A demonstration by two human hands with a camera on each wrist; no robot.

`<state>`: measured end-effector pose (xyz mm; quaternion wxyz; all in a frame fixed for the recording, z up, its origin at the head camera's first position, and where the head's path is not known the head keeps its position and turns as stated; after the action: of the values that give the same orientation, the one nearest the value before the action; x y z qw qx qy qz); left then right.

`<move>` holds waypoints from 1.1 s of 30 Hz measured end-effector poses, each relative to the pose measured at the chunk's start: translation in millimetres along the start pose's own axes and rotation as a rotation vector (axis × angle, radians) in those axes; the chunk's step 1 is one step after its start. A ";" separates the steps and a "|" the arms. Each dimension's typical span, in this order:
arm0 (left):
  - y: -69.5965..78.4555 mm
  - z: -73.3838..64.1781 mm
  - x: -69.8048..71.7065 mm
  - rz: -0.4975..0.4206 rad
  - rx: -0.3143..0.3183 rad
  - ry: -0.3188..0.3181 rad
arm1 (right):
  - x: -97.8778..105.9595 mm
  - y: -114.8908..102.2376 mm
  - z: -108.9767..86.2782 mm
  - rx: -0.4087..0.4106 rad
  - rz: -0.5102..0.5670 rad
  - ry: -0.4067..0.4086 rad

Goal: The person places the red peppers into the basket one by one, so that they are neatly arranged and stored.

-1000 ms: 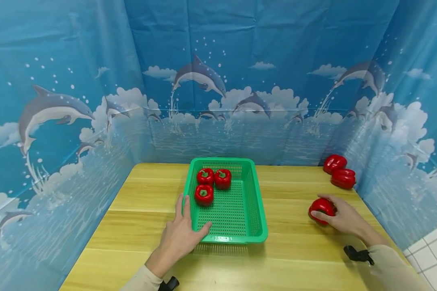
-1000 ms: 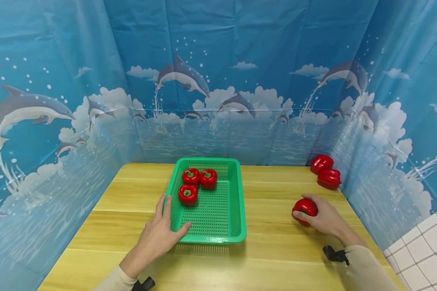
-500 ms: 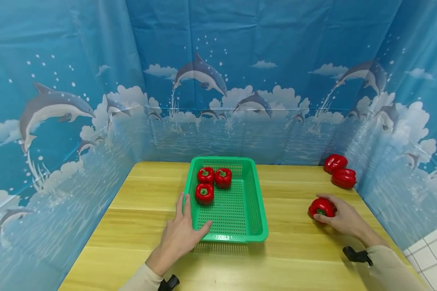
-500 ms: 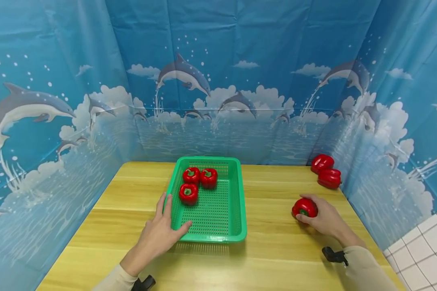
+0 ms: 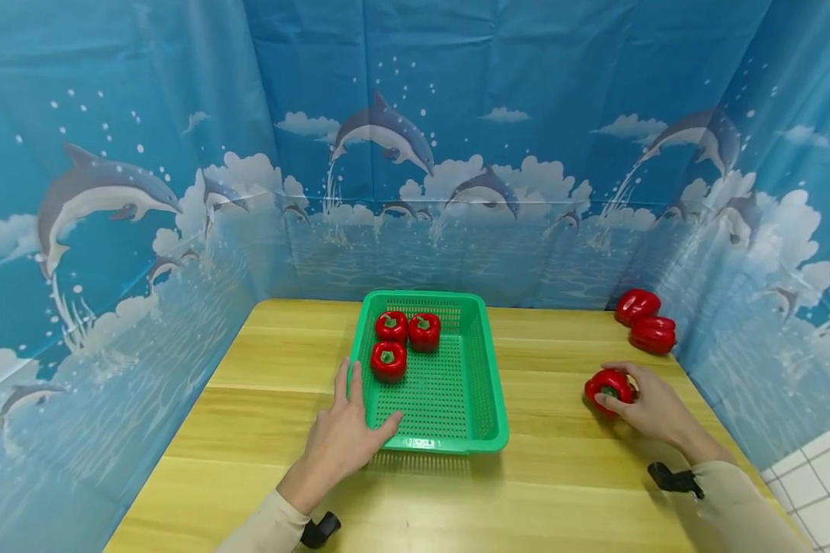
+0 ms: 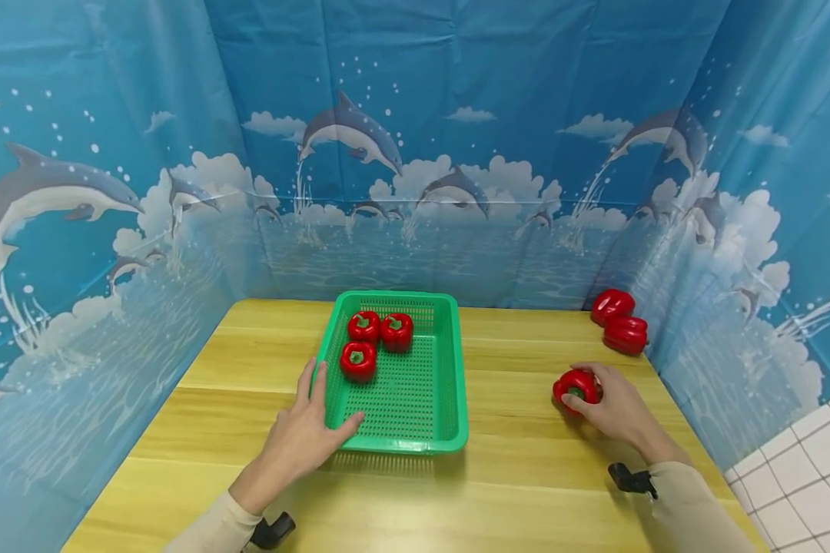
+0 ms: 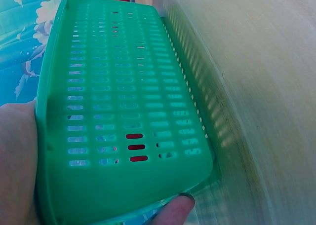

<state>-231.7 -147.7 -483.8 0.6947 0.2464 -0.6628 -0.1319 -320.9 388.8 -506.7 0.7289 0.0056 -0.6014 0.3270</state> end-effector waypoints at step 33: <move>-0.1 -0.6 -0.1 -0.003 0.024 -0.023 | 1.7 -23.1 16.8 -0.094 0.149 -0.060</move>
<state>-231.1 -147.6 -483.9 0.6840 0.2541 -0.6717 -0.1280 -324.3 364.6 -491.6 0.6837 -0.0636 -0.6366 0.3512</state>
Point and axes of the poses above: each hand's wrist, its own z-axis towards the middle knuckle, its own x-axis out of the back of the hand, y = z × x, the point moved 3 cm from there along z, towards the middle knuckle, and after that the axes turned 13 degrees about x, right-handed, at the moved point
